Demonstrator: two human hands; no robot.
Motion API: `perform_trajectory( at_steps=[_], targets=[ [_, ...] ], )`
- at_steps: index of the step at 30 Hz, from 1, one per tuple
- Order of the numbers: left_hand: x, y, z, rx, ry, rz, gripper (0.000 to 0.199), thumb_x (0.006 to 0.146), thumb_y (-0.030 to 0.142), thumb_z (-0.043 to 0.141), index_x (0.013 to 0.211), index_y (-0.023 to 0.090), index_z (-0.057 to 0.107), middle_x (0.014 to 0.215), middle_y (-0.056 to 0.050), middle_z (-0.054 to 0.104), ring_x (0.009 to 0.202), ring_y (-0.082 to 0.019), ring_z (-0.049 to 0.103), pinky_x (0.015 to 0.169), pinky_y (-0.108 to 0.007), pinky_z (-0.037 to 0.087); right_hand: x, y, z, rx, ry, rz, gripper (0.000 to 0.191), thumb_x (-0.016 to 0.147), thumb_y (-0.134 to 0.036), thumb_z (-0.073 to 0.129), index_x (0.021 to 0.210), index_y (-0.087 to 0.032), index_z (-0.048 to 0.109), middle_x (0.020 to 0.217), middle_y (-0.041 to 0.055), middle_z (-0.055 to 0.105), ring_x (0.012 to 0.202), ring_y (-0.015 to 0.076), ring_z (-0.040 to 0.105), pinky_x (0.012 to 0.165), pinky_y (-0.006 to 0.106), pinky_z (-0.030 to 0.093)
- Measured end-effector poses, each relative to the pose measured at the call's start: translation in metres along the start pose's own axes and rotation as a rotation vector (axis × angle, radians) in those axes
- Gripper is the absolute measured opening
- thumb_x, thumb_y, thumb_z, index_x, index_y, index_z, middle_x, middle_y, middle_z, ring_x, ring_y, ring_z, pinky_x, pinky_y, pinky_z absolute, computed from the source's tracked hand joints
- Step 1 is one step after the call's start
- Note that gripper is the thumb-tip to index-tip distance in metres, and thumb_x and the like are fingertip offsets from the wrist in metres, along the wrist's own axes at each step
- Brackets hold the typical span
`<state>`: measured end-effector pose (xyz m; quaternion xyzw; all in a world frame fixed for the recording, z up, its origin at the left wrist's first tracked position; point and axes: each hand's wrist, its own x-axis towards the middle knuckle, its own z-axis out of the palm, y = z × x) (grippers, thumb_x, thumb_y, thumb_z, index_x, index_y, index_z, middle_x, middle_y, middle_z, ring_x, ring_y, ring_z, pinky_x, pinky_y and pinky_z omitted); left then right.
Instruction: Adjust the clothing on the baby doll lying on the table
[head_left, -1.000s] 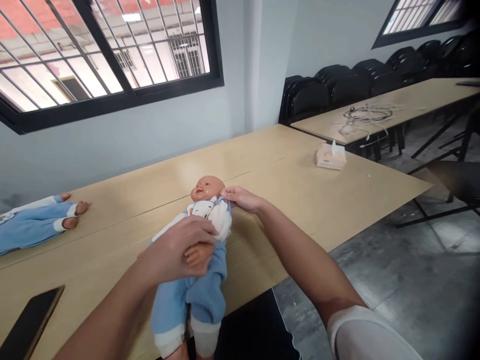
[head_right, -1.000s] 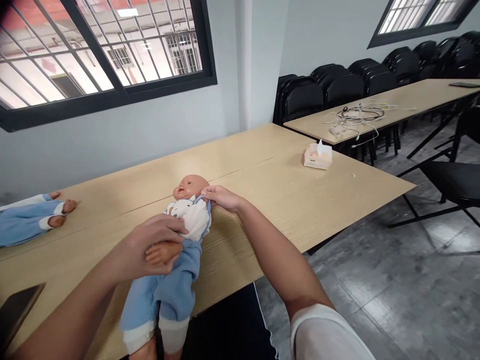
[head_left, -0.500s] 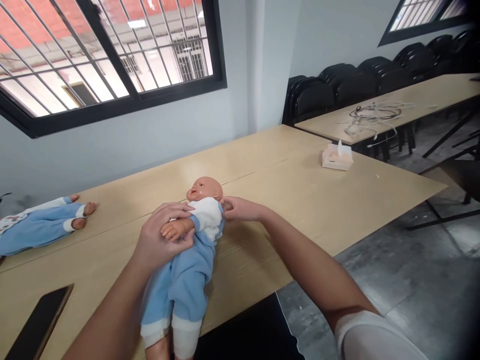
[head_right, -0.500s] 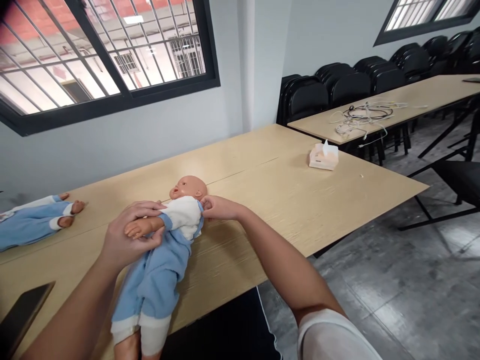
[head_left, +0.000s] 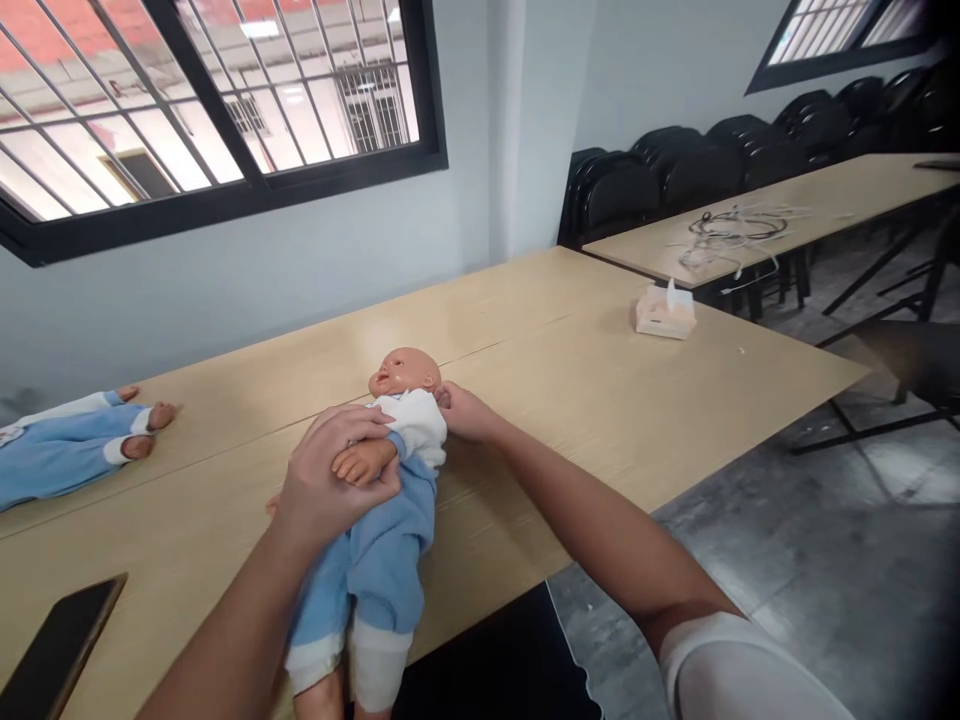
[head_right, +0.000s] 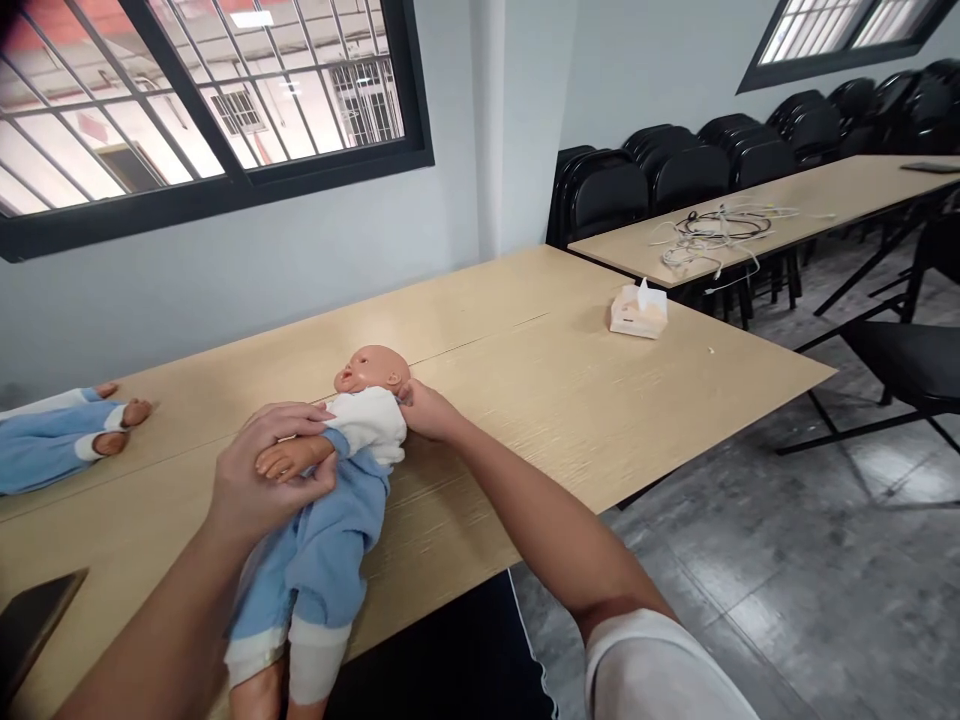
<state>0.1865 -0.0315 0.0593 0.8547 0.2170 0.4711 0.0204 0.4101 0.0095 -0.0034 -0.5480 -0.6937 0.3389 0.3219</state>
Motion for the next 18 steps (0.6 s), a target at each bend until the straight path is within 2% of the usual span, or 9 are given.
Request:
perform_trajectory(
  at_steps=[2, 4, 6, 9, 12, 14, 18],
  targets=[
    [0.002, -0.001, 0.001, 0.026, 0.000, 0.016, 0.038, 0.071, 0.007, 0.075, 0.104, 0.021, 0.062, 0.104, -0.005, 0.073, 0.101, -0.024, 0.071, 0.095, -0.044, 0.058, 0.001, 0.010, -0.004, 0.094, -0.224, -0.095, 0.039, 0.093, -0.037, 0.064, 0.129, -0.022, 0.069, 0.112, 0.0038, 0.076, 0.095, 0.0197, 0.068, 0.079, 0.026, 0.051],
    [0.002, -0.002, 0.000, 0.026, -0.002, 0.011, 0.038, 0.072, 0.008, 0.075, 0.105, 0.021, 0.062, 0.105, -0.005, 0.073, 0.101, -0.024, 0.071, 0.095, -0.044, 0.058, 0.003, 0.021, -0.005, 0.072, -0.364, -0.092, 0.032, 0.090, -0.034, 0.066, 0.118, -0.021, 0.075, 0.108, 0.0037, 0.077, 0.095, 0.0206, 0.068, 0.079, 0.026, 0.051],
    [0.002, -0.002, -0.002, 0.006, 0.008, -0.014, 0.037, 0.072, 0.009, 0.076, 0.104, 0.021, 0.062, 0.104, -0.005, 0.073, 0.101, -0.024, 0.070, 0.094, -0.044, 0.058, 0.005, 0.028, 0.000, -0.056, -0.339, -0.042, 0.027, 0.089, -0.037, 0.066, 0.107, -0.020, 0.078, 0.104, 0.0054, 0.077, 0.095, 0.0225, 0.068, 0.077, 0.027, 0.050],
    [0.001, -0.001, -0.005, -0.029, 0.014, -0.057, 0.034, 0.072, 0.010, 0.075, 0.102, 0.021, 0.063, 0.102, -0.005, 0.073, 0.100, -0.024, 0.071, 0.091, -0.042, 0.059, 0.009, 0.027, 0.013, -0.310, -0.158, 0.089, 0.035, 0.090, -0.047, 0.064, 0.095, -0.017, 0.079, 0.098, 0.0132, 0.077, 0.088, 0.0258, 0.069, 0.071, 0.029, 0.046],
    [0.001, -0.003, -0.004, -0.001, 0.014, -0.043, 0.034, 0.073, 0.010, 0.075, 0.102, 0.021, 0.063, 0.101, -0.005, 0.073, 0.099, -0.024, 0.071, 0.092, -0.042, 0.059, 0.011, 0.021, 0.018, -0.400, -0.088, 0.104, 0.038, 0.090, -0.050, 0.063, 0.097, -0.016, 0.078, 0.103, 0.0150, 0.076, 0.087, 0.0252, 0.068, 0.069, 0.029, 0.042],
    [0.002, -0.006, -0.001, 0.044, 0.012, -0.016, 0.034, 0.073, 0.010, 0.075, 0.103, 0.021, 0.062, 0.101, -0.004, 0.073, 0.099, -0.024, 0.070, 0.093, -0.042, 0.058, 0.010, 0.021, 0.009, -0.381, -0.119, 0.060, 0.036, 0.094, -0.047, 0.057, 0.096, -0.017, 0.077, 0.103, 0.0113, 0.076, 0.084, 0.0214, 0.066, 0.067, 0.027, 0.040],
    [0.004, -0.015, 0.010, 0.111, -0.045, 0.042, 0.034, 0.077, 0.012, 0.073, 0.107, 0.022, 0.061, 0.106, -0.005, 0.072, 0.103, -0.024, 0.069, 0.096, -0.043, 0.056, -0.002, 0.023, -0.019, -0.305, -0.151, -0.028, 0.051, 0.102, -0.051, 0.042, 0.075, -0.015, 0.067, 0.073, 0.0042, 0.066, 0.065, 0.0151, 0.053, 0.060, 0.026, 0.034]
  ],
)
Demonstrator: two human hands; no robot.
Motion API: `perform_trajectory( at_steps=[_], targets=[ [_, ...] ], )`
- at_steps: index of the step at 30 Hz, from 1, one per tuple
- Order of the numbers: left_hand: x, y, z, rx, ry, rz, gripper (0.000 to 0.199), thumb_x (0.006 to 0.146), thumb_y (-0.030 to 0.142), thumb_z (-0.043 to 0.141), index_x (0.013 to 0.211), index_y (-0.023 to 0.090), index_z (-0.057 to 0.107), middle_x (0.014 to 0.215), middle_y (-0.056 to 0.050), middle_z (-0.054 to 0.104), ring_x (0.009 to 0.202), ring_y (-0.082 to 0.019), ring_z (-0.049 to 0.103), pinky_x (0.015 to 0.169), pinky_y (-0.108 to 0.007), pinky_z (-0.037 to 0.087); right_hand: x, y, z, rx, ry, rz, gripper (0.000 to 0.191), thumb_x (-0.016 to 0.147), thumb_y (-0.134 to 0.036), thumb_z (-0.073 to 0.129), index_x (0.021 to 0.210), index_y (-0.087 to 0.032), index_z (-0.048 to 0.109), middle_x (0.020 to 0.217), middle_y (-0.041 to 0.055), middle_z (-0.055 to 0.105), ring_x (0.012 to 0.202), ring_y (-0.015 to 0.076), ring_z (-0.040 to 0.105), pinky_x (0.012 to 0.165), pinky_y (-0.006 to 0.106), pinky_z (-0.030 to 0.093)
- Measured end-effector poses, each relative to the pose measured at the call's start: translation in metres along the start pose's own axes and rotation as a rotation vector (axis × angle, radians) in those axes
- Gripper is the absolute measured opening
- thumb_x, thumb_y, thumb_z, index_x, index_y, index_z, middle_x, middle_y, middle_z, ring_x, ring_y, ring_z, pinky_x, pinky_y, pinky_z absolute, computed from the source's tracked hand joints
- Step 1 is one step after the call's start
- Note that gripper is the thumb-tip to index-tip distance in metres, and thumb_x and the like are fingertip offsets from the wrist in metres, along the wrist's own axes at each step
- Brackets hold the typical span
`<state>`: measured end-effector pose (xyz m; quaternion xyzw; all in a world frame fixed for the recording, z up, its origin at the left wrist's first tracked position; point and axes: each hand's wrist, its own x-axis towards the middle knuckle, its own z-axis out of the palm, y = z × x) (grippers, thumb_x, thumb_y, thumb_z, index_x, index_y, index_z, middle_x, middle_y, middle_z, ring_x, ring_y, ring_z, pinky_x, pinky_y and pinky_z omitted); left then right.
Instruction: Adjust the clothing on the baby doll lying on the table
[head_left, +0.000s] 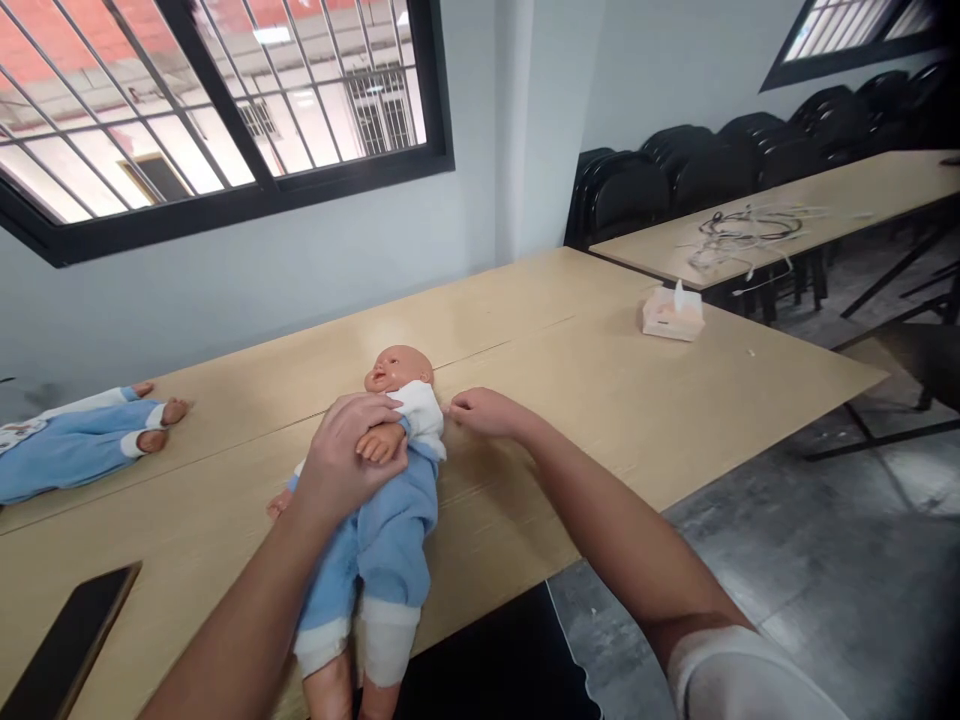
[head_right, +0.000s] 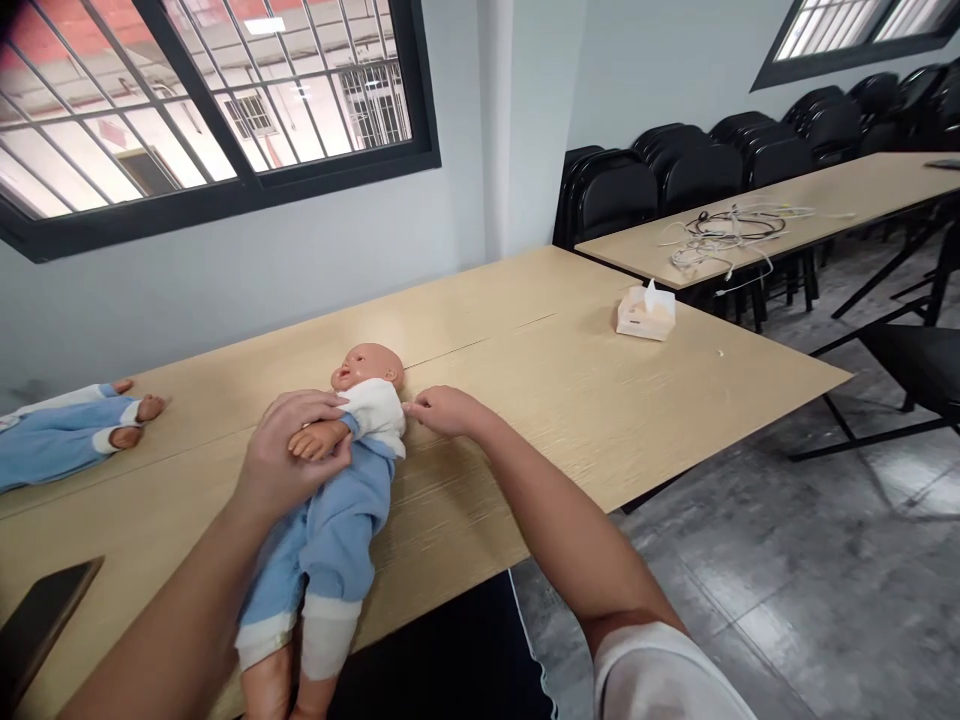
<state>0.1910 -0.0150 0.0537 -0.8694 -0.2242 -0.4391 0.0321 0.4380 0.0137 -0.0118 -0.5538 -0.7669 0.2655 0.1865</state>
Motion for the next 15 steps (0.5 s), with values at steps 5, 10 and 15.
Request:
perform_trajectory(
  at_steps=[5, 10, 15],
  targets=[
    [0.005, -0.009, 0.011, 0.073, 0.034, 0.004, 0.032, 0.080, 0.012, 0.071, 0.108, 0.022, 0.061, 0.103, -0.006, 0.072, 0.107, -0.025, 0.068, 0.098, -0.043, 0.055, -0.013, -0.019, 0.004, -0.035, 0.093, -0.335, 0.035, 0.087, -0.054, 0.070, 0.087, -0.018, 0.066, 0.080, 0.0000, 0.066, 0.069, 0.0138, 0.051, 0.061, 0.025, 0.028],
    [0.007, -0.014, 0.012, 0.079, 0.078, -0.054, 0.028, 0.079, 0.013, 0.070, 0.103, 0.022, 0.061, 0.100, -0.005, 0.072, 0.104, -0.025, 0.068, 0.098, -0.043, 0.054, -0.006, -0.018, 0.012, -0.230, 0.123, -0.323, 0.019, 0.095, -0.032, 0.063, 0.083, -0.019, 0.068, 0.084, 0.0029, 0.070, 0.074, 0.0154, 0.054, 0.063, 0.027, 0.026],
    [0.008, -0.013, 0.013, 0.033, 0.084, -0.094, 0.026, 0.078, 0.015, 0.070, 0.101, 0.022, 0.061, 0.098, -0.004, 0.072, 0.100, -0.023, 0.068, 0.096, -0.040, 0.054, 0.005, 0.013, 0.011, 0.000, -0.024, -0.165, 0.022, 0.100, -0.031, 0.058, 0.091, -0.018, 0.072, 0.085, 0.0027, 0.073, 0.075, 0.0151, 0.059, 0.066, 0.023, 0.036]
  ],
)
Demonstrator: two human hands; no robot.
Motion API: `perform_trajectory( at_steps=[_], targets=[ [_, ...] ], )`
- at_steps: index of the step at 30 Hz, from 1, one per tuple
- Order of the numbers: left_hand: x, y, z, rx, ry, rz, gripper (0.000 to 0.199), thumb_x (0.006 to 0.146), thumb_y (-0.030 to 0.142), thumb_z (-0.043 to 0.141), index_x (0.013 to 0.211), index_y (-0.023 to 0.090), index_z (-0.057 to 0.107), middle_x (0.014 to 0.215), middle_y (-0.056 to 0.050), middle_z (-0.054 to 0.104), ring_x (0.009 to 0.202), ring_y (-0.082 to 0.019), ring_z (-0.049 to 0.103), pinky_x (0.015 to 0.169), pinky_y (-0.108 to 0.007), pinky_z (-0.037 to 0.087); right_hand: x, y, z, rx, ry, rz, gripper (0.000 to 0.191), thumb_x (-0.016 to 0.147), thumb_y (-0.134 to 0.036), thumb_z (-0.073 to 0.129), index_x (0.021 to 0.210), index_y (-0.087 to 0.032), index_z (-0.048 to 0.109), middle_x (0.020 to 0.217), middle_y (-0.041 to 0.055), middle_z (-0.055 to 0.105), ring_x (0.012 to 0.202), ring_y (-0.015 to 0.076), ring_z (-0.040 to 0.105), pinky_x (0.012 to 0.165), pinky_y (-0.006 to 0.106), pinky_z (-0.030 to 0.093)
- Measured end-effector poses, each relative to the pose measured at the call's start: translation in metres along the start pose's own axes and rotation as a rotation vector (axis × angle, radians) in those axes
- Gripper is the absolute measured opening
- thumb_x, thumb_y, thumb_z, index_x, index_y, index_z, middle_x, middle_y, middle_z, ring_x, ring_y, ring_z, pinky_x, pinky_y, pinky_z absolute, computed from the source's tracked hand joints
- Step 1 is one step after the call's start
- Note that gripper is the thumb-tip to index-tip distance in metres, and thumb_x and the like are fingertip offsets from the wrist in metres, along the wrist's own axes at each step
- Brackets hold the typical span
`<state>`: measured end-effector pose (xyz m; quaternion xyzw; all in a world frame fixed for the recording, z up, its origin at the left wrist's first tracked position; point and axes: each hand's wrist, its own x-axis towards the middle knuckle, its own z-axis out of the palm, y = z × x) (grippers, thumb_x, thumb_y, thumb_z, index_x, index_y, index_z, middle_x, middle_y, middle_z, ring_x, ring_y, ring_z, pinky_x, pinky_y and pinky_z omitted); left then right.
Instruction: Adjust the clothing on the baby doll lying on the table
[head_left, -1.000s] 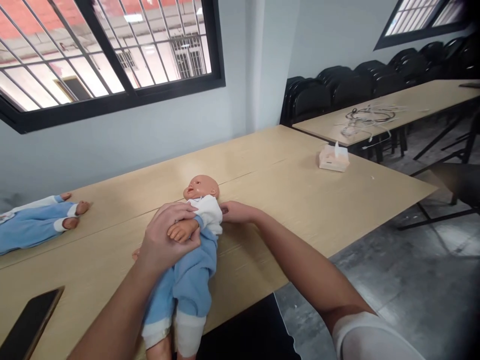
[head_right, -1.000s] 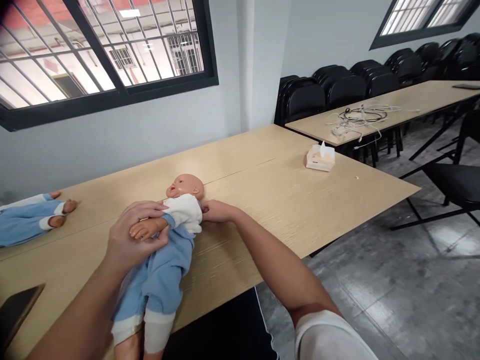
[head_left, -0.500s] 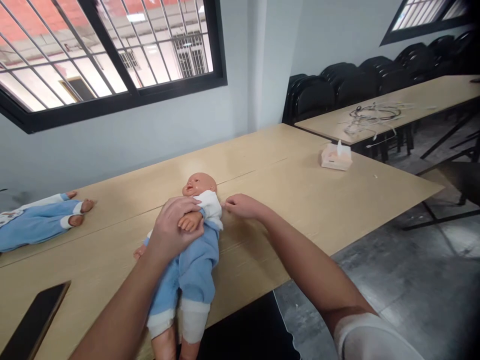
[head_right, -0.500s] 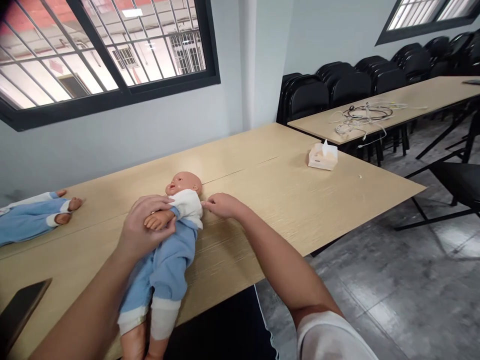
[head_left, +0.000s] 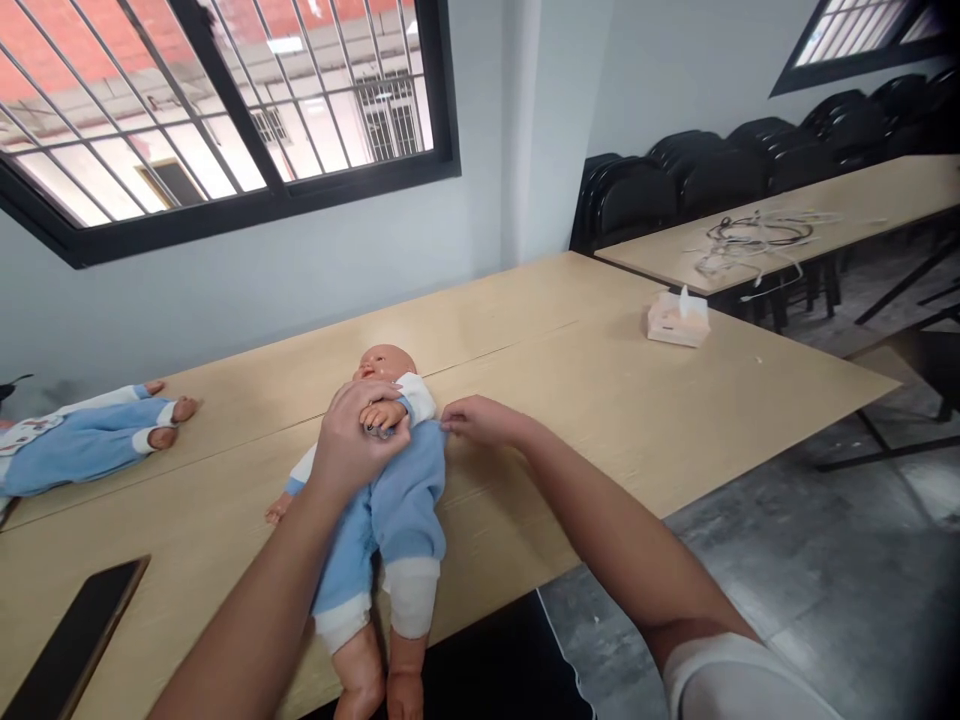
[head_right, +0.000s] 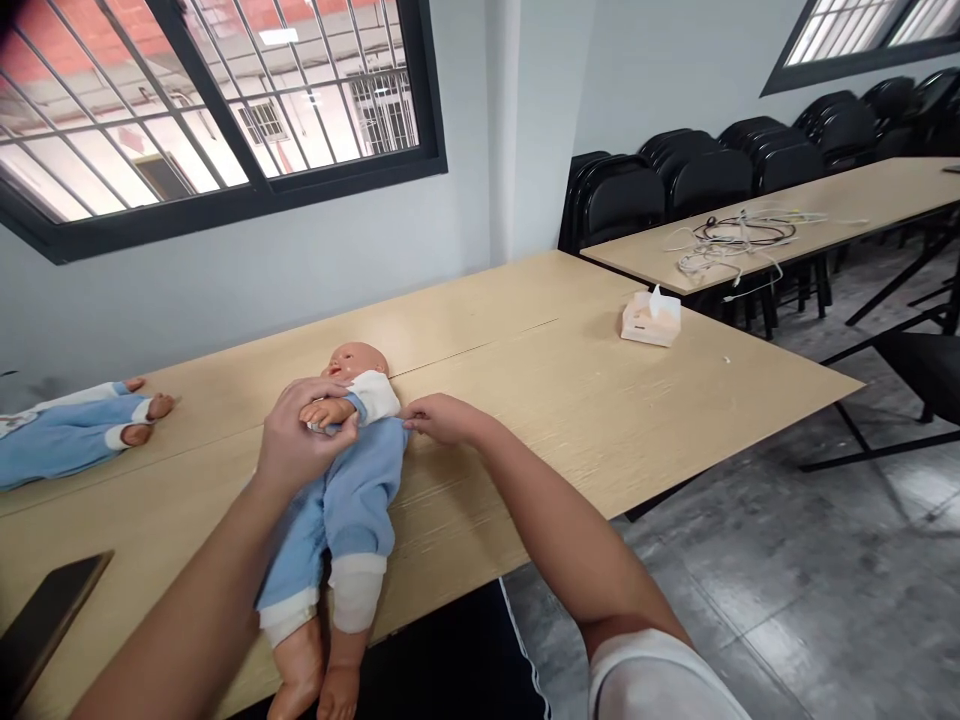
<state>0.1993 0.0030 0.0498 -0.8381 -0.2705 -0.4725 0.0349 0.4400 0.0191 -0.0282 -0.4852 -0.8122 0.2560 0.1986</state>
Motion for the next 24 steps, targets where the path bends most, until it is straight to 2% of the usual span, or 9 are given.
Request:
perform_trajectory(
  at_steps=[4, 7, 10, 12, 14, 16, 19, 22, 24],
  targets=[
    [0.008, 0.006, 0.011, -0.056, -0.156, 0.015, 0.028, 0.079, 0.015, 0.068, 0.105, 0.022, 0.062, 0.107, -0.005, 0.073, 0.105, -0.024, 0.067, 0.101, -0.042, 0.051, 0.009, 0.009, 0.008, 0.001, 0.049, 0.087, 0.016, 0.097, -0.024, 0.060, 0.099, -0.016, 0.074, 0.103, 0.0085, 0.075, 0.091, 0.0190, 0.064, 0.079, 0.026, 0.043],
    [0.015, 0.018, 0.031, -0.123, -0.445, 0.137, 0.033, 0.079, 0.010, 0.066, 0.109, 0.022, 0.064, 0.113, -0.005, 0.073, 0.108, -0.024, 0.066, 0.098, -0.040, 0.051, 0.013, 0.009, 0.006, 0.156, 0.109, 0.130, 0.019, 0.095, -0.029, 0.062, 0.102, -0.015, 0.073, 0.106, 0.0087, 0.075, 0.096, 0.0218, 0.064, 0.085, 0.030, 0.047],
    [0.016, 0.037, 0.056, -0.098, -0.724, 0.367, 0.017, 0.085, 0.010, 0.063, 0.098, 0.021, 0.067, 0.100, -0.005, 0.074, 0.098, -0.024, 0.068, 0.089, -0.039, 0.052, 0.010, 0.008, -0.002, 0.295, 0.122, 0.192, 0.030, 0.098, -0.039, 0.057, 0.098, -0.013, 0.072, 0.095, 0.0079, 0.076, 0.087, 0.0230, 0.065, 0.083, 0.033, 0.051],
    [0.014, 0.051, 0.066, -0.068, -0.785, 0.442, 0.015, 0.086, 0.008, 0.063, 0.094, 0.020, 0.068, 0.097, -0.005, 0.074, 0.097, -0.024, 0.069, 0.089, -0.039, 0.052, 0.005, 0.007, -0.006, 0.325, 0.102, 0.195, 0.035, 0.100, -0.042, 0.053, 0.102, -0.013, 0.072, 0.093, 0.0077, 0.075, 0.082, 0.0225, 0.066, 0.081, 0.034, 0.052],
    [0.011, 0.061, 0.063, -0.070, -0.787, 0.411, 0.018, 0.083, 0.006, 0.066, 0.096, 0.018, 0.068, 0.100, -0.006, 0.075, 0.100, -0.024, 0.070, 0.091, -0.038, 0.053, 0.000, 0.004, -0.008, 0.381, 0.061, 0.176, 0.034, 0.099, -0.042, 0.055, 0.111, -0.014, 0.070, 0.098, 0.0073, 0.075, 0.083, 0.0217, 0.067, 0.079, 0.033, 0.053],
    [0.008, 0.065, 0.046, -0.092, -0.771, 0.344, 0.025, 0.083, 0.009, 0.069, 0.106, 0.019, 0.068, 0.108, -0.005, 0.074, 0.107, -0.024, 0.069, 0.093, -0.037, 0.054, -0.003, 0.004, -0.009, 0.425, 0.011, 0.163, 0.036, 0.097, -0.042, 0.058, 0.117, -0.013, 0.067, 0.104, 0.0075, 0.075, 0.086, 0.0208, 0.067, 0.078, 0.031, 0.053],
    [-0.009, 0.056, -0.001, -0.160, -0.692, 0.178, 0.032, 0.091, 0.021, 0.065, 0.123, 0.024, 0.063, 0.125, -0.003, 0.070, 0.119, -0.021, 0.064, 0.104, -0.038, 0.052, -0.003, 0.004, -0.014, 0.363, -0.007, 0.181, 0.036, 0.097, -0.038, 0.059, 0.120, -0.011, 0.065, 0.112, 0.0104, 0.074, 0.092, 0.0209, 0.066, 0.079, 0.029, 0.052],
    [-0.056, 0.037, -0.058, -0.149, -0.476, -0.081, 0.019, 0.096, 0.025, 0.061, 0.115, 0.025, 0.064, 0.113, -0.003, 0.072, 0.109, -0.020, 0.065, 0.101, -0.038, 0.051, -0.005, -0.010, -0.019, 0.109, 0.122, 0.205, 0.036, 0.098, -0.032, 0.058, 0.125, -0.010, 0.064, 0.124, 0.0155, 0.070, 0.103, 0.0245, 0.064, 0.090, 0.034, 0.050],
    [-0.103, 0.029, -0.089, -0.076, -0.288, -0.269, 0.009, 0.097, 0.024, 0.057, 0.104, 0.022, 0.063, 0.102, -0.005, 0.071, 0.099, -0.021, 0.066, 0.092, -0.037, 0.053, -0.016, -0.039, -0.016, -0.099, 0.291, 0.174, 0.039, 0.098, -0.031, 0.057, 0.129, -0.009, 0.063, 0.126, 0.0188, 0.067, 0.111, 0.0289, 0.061, 0.098, 0.040, 0.047]
  ],
)
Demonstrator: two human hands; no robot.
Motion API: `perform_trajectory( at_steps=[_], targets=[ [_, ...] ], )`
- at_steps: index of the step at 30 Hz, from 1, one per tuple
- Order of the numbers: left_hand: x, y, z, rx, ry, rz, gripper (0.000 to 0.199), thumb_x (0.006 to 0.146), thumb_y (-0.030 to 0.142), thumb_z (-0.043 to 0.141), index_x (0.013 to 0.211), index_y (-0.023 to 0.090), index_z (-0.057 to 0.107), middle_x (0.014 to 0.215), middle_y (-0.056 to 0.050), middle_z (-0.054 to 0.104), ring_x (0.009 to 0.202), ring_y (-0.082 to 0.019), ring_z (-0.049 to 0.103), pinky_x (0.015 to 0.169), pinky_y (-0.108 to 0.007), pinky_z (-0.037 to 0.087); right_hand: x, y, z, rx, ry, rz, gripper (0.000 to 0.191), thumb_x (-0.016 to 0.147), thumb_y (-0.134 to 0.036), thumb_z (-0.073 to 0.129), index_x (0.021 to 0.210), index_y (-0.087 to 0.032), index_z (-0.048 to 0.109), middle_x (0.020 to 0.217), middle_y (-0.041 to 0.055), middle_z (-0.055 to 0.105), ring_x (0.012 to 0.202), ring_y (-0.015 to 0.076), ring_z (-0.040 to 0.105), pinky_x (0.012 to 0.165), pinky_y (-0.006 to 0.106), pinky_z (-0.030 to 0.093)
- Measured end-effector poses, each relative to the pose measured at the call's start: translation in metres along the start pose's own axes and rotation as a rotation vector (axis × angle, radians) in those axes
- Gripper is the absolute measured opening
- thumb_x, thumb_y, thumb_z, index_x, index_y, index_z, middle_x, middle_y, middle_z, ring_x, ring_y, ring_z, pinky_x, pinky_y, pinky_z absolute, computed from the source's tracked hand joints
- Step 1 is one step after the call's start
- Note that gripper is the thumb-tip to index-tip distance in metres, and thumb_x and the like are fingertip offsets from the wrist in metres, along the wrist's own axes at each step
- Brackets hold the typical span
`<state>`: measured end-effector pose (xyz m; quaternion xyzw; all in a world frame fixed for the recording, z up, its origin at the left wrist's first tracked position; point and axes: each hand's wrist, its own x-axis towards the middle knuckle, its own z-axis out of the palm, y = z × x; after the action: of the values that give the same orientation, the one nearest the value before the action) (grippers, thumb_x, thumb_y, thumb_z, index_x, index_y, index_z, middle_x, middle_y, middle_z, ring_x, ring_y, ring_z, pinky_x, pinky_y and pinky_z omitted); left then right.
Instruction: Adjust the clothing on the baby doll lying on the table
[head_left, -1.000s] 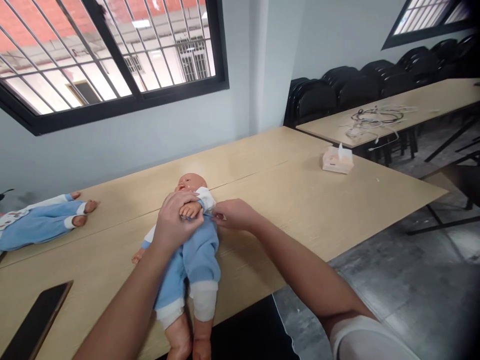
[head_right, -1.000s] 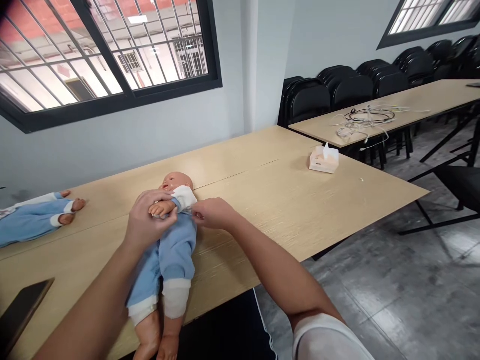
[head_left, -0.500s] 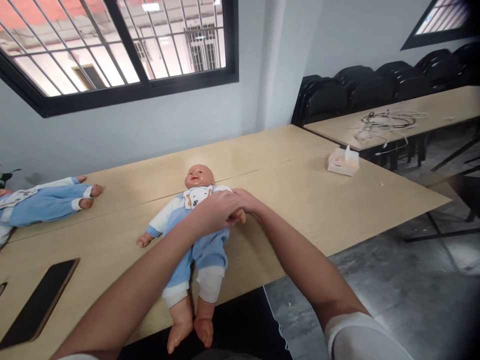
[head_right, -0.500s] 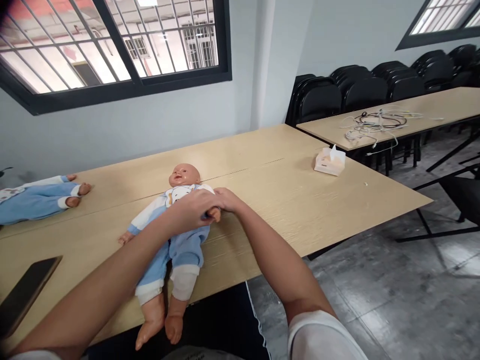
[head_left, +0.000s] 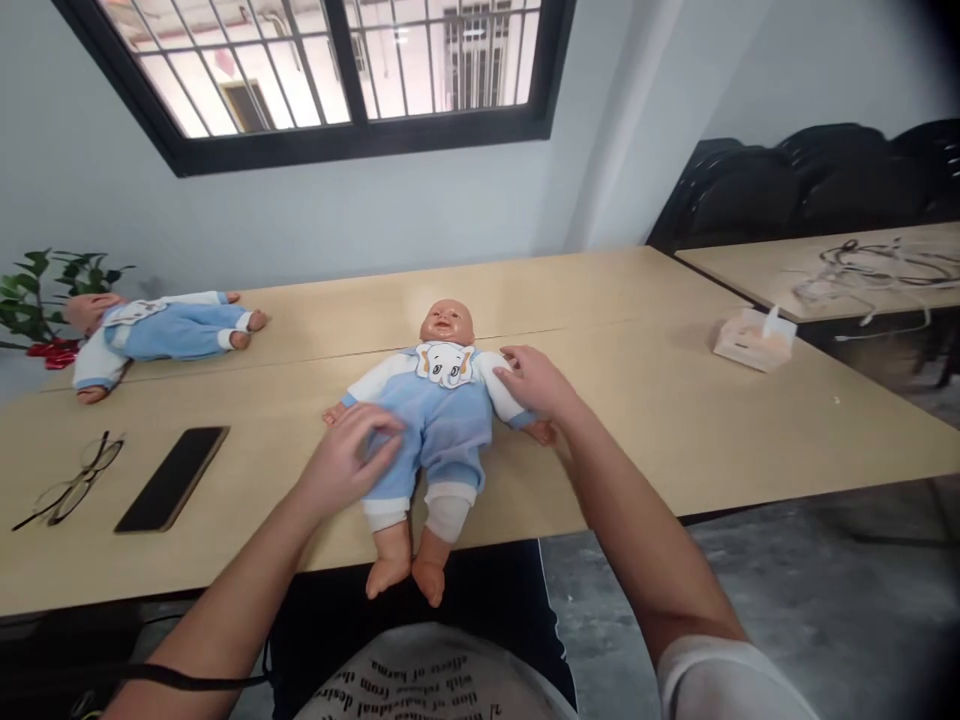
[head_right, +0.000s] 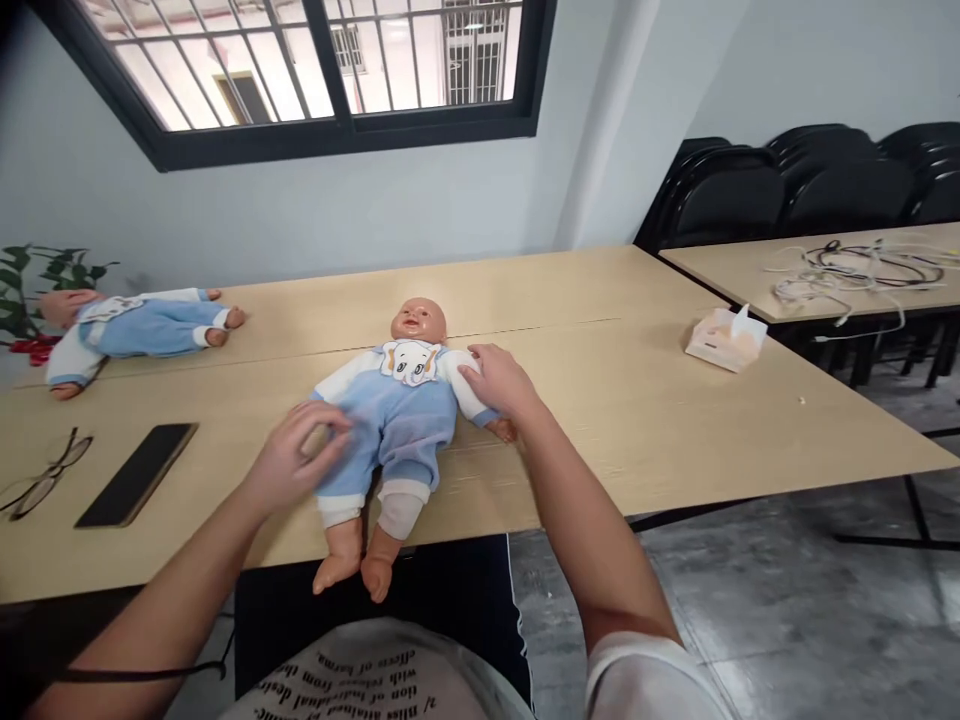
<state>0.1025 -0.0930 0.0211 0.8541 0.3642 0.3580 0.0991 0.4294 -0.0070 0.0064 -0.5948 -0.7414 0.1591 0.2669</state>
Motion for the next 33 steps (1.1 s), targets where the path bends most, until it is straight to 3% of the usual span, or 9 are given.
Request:
perform_trajectory(
  at_steps=[2, 3, 5, 7, 9, 14, 20, 25, 33],
  targets=[
    [-0.050, -0.014, -0.008, 0.042, 0.093, -0.181, 0.007, 0.097, 0.024, 0.054, 0.098, 0.021, 0.060, 0.094, -0.005, 0.069, 0.091, -0.021, 0.065, 0.083, -0.035, 0.054, -0.032, -0.041, 0.003, -0.095, 0.115, -0.142, 0.038, 0.099, -0.032, 0.057, 0.131, -0.011, 0.063, 0.119, 0.0181, 0.069, 0.113, 0.0314, 0.060, 0.101, 0.044, 0.044],
    [-0.071, -0.017, -0.009, 0.054, 0.054, -0.232, 0.006, 0.097, 0.025, 0.054, 0.097, 0.021, 0.059, 0.091, -0.005, 0.067, 0.088, -0.021, 0.065, 0.080, -0.035, 0.053, -0.054, -0.065, 0.009, -0.066, 0.082, -0.246, 0.035, 0.100, -0.033, 0.057, 0.129, -0.014, 0.064, 0.114, 0.0150, 0.070, 0.107, 0.0293, 0.063, 0.098, 0.041, 0.046],
    [-0.103, -0.020, -0.005, 0.069, -0.052, -0.255, 0.006, 0.096, 0.027, 0.056, 0.098, 0.022, 0.059, 0.092, -0.005, 0.068, 0.088, -0.021, 0.065, 0.079, -0.035, 0.053, -0.100, -0.111, 0.027, 0.008, -0.154, -0.528, 0.024, 0.098, -0.037, 0.062, 0.118, -0.024, 0.068, 0.102, 0.0060, 0.073, 0.092, 0.0233, 0.066, 0.085, 0.035, 0.050],
    [-0.119, -0.018, 0.002, 0.094, -0.128, -0.229, 0.009, 0.096, 0.030, 0.059, 0.101, 0.022, 0.060, 0.097, -0.006, 0.070, 0.091, -0.022, 0.065, 0.081, -0.037, 0.053, -0.140, -0.146, 0.054, -0.050, -0.346, -0.733, 0.025, 0.093, -0.046, 0.071, 0.105, -0.024, 0.069, 0.092, 0.0032, 0.073, 0.083, 0.0224, 0.066, 0.073, 0.034, 0.050],
    [-0.123, -0.015, 0.008, 0.149, -0.126, -0.210, 0.013, 0.096, 0.033, 0.061, 0.104, 0.023, 0.061, 0.100, -0.007, 0.071, 0.093, -0.024, 0.066, 0.084, -0.039, 0.053, -0.165, -0.166, 0.081, -0.217, -0.278, -0.779, 0.037, 0.089, -0.044, 0.076, 0.112, -0.017, 0.067, 0.093, 0.0084, 0.072, 0.086, 0.0264, 0.065, 0.070, 0.037, 0.049],
    [-0.117, -0.015, 0.014, 0.234, -0.082, -0.151, 0.015, 0.099, 0.033, 0.056, 0.107, 0.022, 0.061, 0.104, -0.008, 0.072, 0.097, -0.025, 0.068, 0.087, -0.041, 0.054, -0.172, -0.169, 0.108, -0.432, -0.128, -0.730, 0.007, 0.097, -0.015, 0.060, 0.101, -0.015, 0.066, 0.088, 0.0085, 0.068, 0.080, 0.0251, 0.063, 0.066, 0.039, 0.047],
    [-0.113, -0.014, 0.013, 0.135, -0.019, -0.174, 0.016, 0.100, 0.030, 0.052, 0.111, 0.021, 0.056, 0.110, -0.009, 0.068, 0.098, -0.023, 0.067, 0.086, -0.038, 0.054, -0.172, -0.164, 0.090, -0.304, -0.181, -0.693, 0.011, 0.101, -0.025, 0.058, 0.109, -0.018, 0.060, 0.098, 0.0060, 0.067, 0.085, 0.0220, 0.062, 0.070, 0.036, 0.046],
    [-0.107, -0.016, 0.020, 0.096, -0.004, -0.198, 0.013, 0.102, 0.029, 0.046, 0.105, 0.021, 0.055, 0.102, -0.007, 0.067, 0.091, -0.021, 0.065, 0.081, -0.036, 0.054, -0.178, -0.160, 0.091, -0.238, -0.182, -0.645, 0.011, 0.100, -0.023, 0.060, 0.110, -0.019, 0.059, 0.094, 0.0051, 0.067, 0.084, 0.0229, 0.062, 0.071, 0.036, 0.045],
    [-0.119, -0.004, 0.021, 0.059, 0.004, -0.003, 0.014, 0.101, 0.019, 0.045, 0.097, 0.022, 0.057, 0.096, -0.007, 0.067, 0.091, -0.021, 0.064, 0.084, -0.038, 0.055, -0.183, -0.154, 0.094, 0.031, -0.118, -0.459, 0.025, 0.099, -0.025, 0.061, 0.123, -0.020, 0.056, 0.108, 0.0088, 0.069, 0.090, 0.0251, 0.065, 0.075, 0.037, 0.051]
  ],
)
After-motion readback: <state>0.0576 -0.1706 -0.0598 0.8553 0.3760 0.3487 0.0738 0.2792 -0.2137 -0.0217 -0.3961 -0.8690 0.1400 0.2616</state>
